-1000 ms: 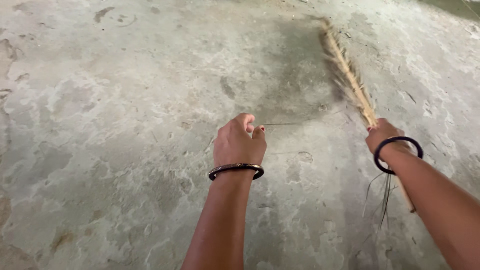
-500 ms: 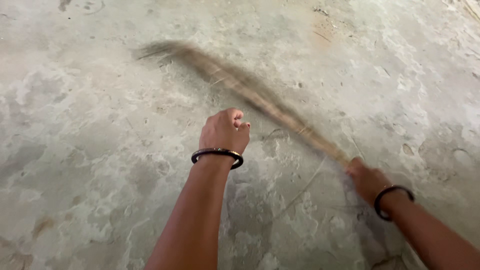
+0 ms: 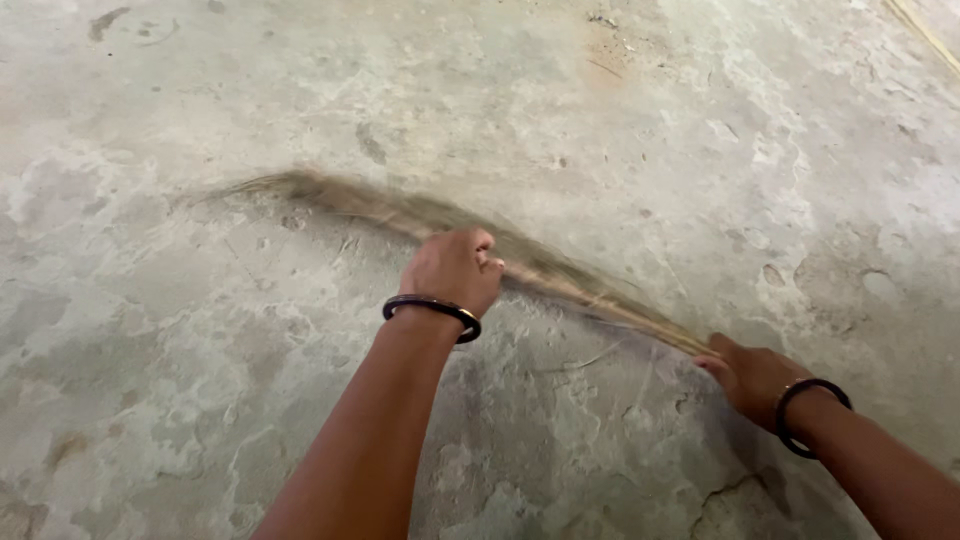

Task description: The person cleans debris and loose fibers from broom bristles by hand and by hitting them against a concrete floor.

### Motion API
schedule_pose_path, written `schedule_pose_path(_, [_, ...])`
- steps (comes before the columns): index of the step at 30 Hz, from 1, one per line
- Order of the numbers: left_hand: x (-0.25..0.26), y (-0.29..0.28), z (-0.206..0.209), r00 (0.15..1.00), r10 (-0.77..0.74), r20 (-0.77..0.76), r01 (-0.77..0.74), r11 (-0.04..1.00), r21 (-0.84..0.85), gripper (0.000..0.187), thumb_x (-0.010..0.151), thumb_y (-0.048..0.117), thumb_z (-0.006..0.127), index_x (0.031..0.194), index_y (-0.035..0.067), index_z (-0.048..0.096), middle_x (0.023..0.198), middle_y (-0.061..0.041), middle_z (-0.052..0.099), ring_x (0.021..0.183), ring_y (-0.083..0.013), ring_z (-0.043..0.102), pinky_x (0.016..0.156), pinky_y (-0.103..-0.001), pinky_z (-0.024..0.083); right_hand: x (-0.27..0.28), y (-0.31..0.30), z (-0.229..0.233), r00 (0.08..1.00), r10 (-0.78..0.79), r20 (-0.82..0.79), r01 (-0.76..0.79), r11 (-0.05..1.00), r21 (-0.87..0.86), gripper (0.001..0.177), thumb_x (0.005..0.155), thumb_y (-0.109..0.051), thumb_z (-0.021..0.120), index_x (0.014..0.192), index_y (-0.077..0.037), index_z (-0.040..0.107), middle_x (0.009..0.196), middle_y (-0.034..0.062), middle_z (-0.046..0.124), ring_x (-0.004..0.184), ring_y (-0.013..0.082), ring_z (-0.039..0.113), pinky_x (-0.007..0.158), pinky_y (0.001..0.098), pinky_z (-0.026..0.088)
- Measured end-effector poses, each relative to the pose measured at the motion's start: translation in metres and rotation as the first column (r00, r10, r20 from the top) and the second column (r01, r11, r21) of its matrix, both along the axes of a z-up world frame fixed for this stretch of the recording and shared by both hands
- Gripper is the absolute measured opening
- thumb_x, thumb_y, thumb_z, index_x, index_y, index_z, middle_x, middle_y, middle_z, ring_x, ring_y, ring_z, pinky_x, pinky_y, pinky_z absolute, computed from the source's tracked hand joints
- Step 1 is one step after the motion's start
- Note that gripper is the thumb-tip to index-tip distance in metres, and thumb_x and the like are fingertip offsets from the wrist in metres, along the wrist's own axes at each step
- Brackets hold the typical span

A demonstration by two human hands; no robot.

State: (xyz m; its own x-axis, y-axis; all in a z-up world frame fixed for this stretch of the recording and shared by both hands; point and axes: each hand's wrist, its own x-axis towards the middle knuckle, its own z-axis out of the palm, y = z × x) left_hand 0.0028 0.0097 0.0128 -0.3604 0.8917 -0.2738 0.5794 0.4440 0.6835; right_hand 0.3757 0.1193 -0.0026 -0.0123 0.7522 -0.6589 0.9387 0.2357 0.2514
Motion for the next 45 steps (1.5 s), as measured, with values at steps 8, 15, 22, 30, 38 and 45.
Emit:
schedule_pose_path(8, [0.009,-0.006,0.0,0.999,-0.048,0.01,0.048,0.999,-0.012,0.035,0.09,0.029,0.07,0.123,0.016,0.069,0.118,-0.006,0.073,0.11,-0.0279,0.069,0.094,-0.042,0.054,0.057,0.09,-0.067,0.884,-0.171,-0.435,0.321,0.899,0.298,0.043,0.108,-0.045,0.035,0.114,-0.01,0.06,0.091,0.0115,0.061,0.074,0.0262,0.055,0.069,0.0425,0.045])
schedule_pose_path(15, [0.013,-0.004,-0.007,0.996,-0.082,0.024,0.083,0.996,-0.033,0.034,0.09,0.031,0.07,0.121,0.016,0.071,0.115,-0.007,0.074,0.109,-0.0283,0.069,0.094,-0.042,0.054,-0.009,0.05,-0.055,-0.284,-0.546,-0.788,0.761,0.371,-0.532,0.051,0.108,-0.059,0.035,0.094,-0.013,0.053,0.061,-0.0025,0.042,0.045,0.0124,0.033,0.042,0.0301,0.03])
schedule_pose_path(22, [0.012,-0.002,-0.005,0.997,-0.081,0.006,0.081,0.997,-0.015,0.035,0.091,0.032,0.07,0.123,0.016,0.07,0.115,-0.008,0.074,0.11,-0.0289,0.069,0.095,-0.042,0.054,-0.144,-0.018,-0.078,-0.813,-0.28,-0.511,0.554,-0.099,-0.827,0.028,0.111,-0.029,0.036,0.111,-0.003,0.047,0.076,0.0041,0.047,0.061,0.0161,0.046,0.065,0.0363,0.052])
schedule_pose_path(30, [0.012,-0.002,-0.002,0.997,-0.073,0.034,0.074,0.997,-0.008,0.034,0.091,0.03,0.069,0.122,0.016,0.069,0.115,-0.007,0.074,0.109,-0.0291,0.069,0.094,-0.042,0.055,-0.121,0.018,-0.033,-0.535,-0.538,-0.651,0.647,0.234,-0.726,0.029,0.113,-0.028,0.042,0.091,-0.013,0.052,0.064,-0.0025,0.049,0.053,0.0107,0.043,0.052,0.0287,0.045])
schedule_pose_path(38, [0.012,0.0,-0.005,0.997,-0.056,0.058,0.057,0.998,-0.022,0.034,0.09,0.031,0.07,0.121,0.018,0.07,0.115,-0.006,0.074,0.109,-0.028,0.07,0.092,-0.042,0.055,-0.073,0.027,-0.048,-0.582,-0.489,-0.65,0.714,0.076,-0.696,0.047,0.111,-0.043,0.035,0.076,-0.012,0.036,0.058,0.0014,0.037,0.047,0.0139,0.032,0.047,0.031,0.039])
schedule_pose_path(45, [0.01,-0.001,-0.009,0.997,-0.075,0.033,0.075,0.997,0.019,0.033,0.09,0.03,0.071,0.119,0.016,0.071,0.113,-0.006,0.075,0.107,-0.0269,0.071,0.092,-0.041,0.056,-0.019,0.023,-0.054,0.544,-0.357,-0.759,0.613,0.787,0.07,0.068,0.107,-0.064,0.029,0.098,-0.004,0.06,0.074,0.0108,0.058,0.067,0.0245,0.054,0.068,0.0424,0.043])
